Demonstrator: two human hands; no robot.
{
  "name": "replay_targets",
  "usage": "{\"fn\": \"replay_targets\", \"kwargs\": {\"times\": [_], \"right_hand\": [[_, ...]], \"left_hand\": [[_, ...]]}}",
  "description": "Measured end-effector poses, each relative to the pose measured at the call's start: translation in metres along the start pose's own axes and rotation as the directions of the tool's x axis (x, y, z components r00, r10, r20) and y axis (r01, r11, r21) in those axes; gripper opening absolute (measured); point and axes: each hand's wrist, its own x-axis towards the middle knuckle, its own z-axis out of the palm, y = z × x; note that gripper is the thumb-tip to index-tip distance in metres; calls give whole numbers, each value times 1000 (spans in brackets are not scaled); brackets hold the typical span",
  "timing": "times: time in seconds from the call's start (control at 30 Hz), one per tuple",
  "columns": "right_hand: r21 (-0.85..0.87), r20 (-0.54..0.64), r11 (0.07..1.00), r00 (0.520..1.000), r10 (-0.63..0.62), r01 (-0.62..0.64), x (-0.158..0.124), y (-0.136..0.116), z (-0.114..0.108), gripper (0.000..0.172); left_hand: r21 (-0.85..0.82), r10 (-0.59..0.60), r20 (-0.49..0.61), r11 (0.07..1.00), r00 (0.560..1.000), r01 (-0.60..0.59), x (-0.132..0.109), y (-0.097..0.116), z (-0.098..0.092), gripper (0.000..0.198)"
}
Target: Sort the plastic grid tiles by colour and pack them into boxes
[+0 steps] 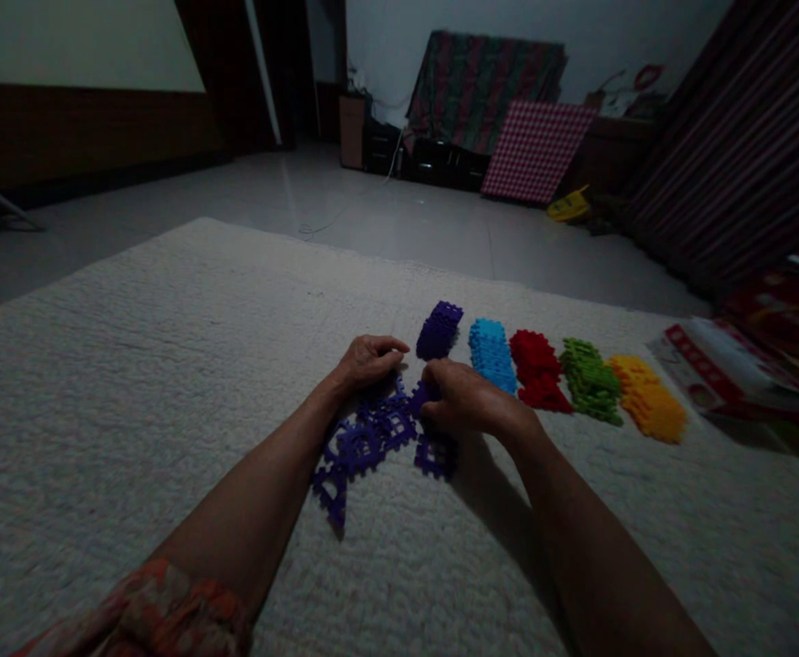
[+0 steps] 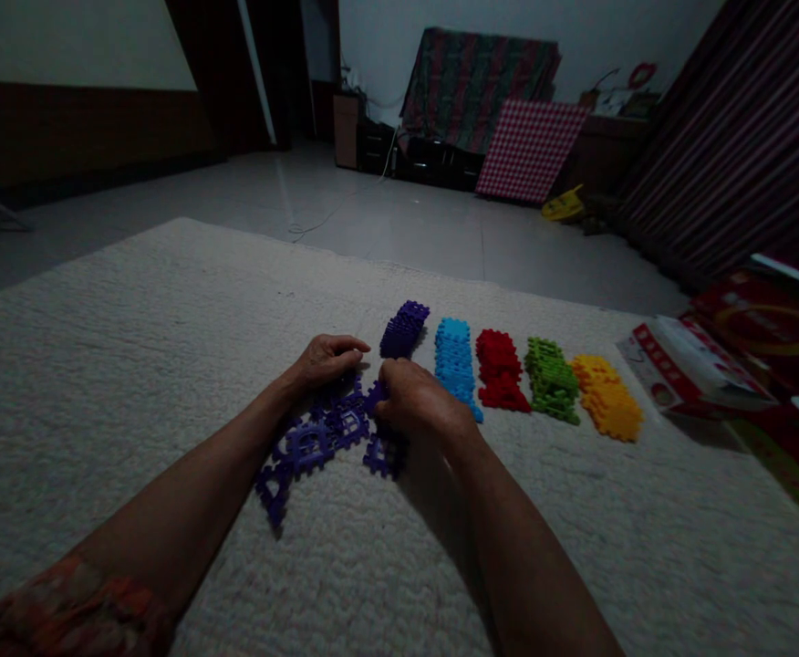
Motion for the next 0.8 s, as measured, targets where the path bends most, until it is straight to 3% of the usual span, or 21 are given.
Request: {"fn": "replay_targets", "kwargs": {"times": [0.13,0.2,0.3,0.4,0.6,0.8], "right_hand": [[137,2,988,997,-76,75,4,6,-12,26],[139,-121,987,991,-62,79,9,13,-13,29],[108,-337,992,941,-22,62,18,23,-8,31],[90,-436,993,899,-28,74,25,28,2,30],[51,-454,993,888,-75,109,28,23,14,28],[33,-442,997,896,-43,64,29,23,17,28]], "left_hand": [[10,-26,8,1000,1000,26,-1,5,0,31],[-7,-39,11,999,999,39,-2,6,0,31],[-31,-58,17,998,998,59,-2,7,0,32],[-7,-39,18,999,999,39,-2,5,0,32],[43,-11,20,999,1000,11,-1,-1,-1,34],[41,13,14,999,1000,-14,0,-2,0,34]]}}
